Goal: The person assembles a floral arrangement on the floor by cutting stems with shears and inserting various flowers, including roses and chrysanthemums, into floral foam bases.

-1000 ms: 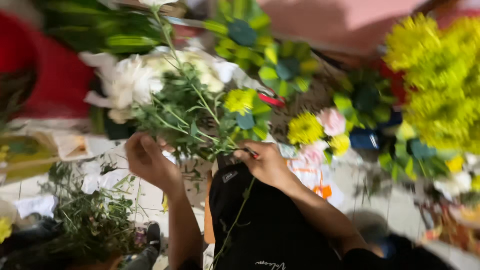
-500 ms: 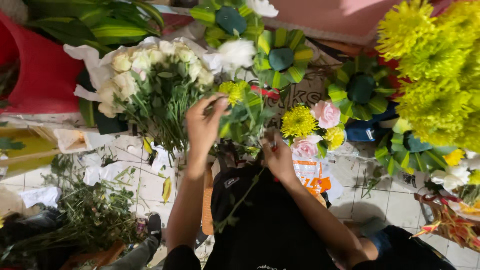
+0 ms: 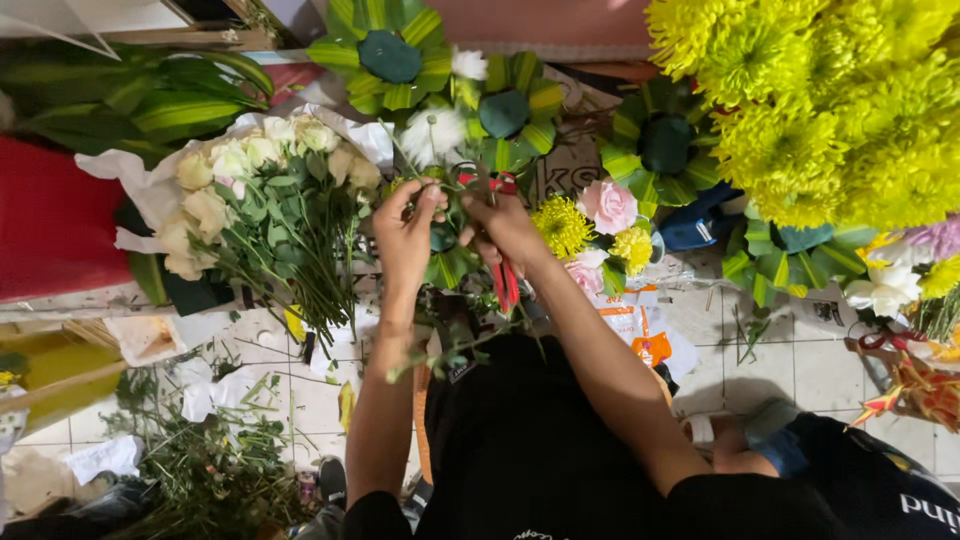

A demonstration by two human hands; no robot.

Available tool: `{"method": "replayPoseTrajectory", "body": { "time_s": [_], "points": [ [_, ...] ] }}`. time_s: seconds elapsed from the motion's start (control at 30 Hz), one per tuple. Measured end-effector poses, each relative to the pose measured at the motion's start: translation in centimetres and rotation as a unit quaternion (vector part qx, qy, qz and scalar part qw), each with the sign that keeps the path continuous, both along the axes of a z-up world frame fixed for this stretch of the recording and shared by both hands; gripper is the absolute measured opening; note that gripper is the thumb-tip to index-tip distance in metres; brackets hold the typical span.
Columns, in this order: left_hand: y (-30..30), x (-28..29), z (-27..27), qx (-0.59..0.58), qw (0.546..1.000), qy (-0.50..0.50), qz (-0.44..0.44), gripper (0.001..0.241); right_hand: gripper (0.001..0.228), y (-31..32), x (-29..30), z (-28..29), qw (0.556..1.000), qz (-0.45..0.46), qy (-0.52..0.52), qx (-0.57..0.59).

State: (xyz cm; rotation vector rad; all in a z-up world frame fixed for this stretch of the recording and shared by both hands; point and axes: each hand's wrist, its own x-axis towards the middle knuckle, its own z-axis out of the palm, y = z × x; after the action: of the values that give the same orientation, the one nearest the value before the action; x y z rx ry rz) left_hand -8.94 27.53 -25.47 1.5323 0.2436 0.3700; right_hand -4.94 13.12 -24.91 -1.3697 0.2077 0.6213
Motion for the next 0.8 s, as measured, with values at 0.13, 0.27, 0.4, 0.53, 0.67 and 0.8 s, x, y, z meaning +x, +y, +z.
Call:
{"method": "replayPoseTrajectory", "body": {
  "time_s": [0.13,0.27,0.4,0.53,0.67,0.8],
  "points": [
    [1.2,-0.5,-0.9,0.009,0.997,0.044,0.057,0.020,0.022,-0.6,0.0,-1.5,0.996,-0.034,0.048,0.071],
    [1.7,-1.9,0.0,0.090,0.990,0.091,0.062,0.029,0.024,-1.1,-1.1,0.7,0.994,-0.024,0.040,0.102],
    [1.0,-3.8,6.4,0.222,0.947,0.196,0.122,0.043,0.018,-1.8,-3.1,2.8,0.999,0.021,-0.033,0.034],
    [-0.6,-5.4,9.7,0.314,0.937,-0.015,0.154,0.015,0.012,-0.7,-5.5,3.2,0.992,-0.010,-0.125,0.004],
    [0.0,-6.6,11.2,0.215,0.972,0.049,0.088,0.011,0.008,0.2,-8.2,4.9,0.971,0.073,-0.222,-0.054],
    [0.2,-8.1,8.3,0.213,0.971,0.017,0.107,0.009,0.014,0.4,-10.1,4.0,0.971,0.063,-0.221,-0.062]
  ]
}}
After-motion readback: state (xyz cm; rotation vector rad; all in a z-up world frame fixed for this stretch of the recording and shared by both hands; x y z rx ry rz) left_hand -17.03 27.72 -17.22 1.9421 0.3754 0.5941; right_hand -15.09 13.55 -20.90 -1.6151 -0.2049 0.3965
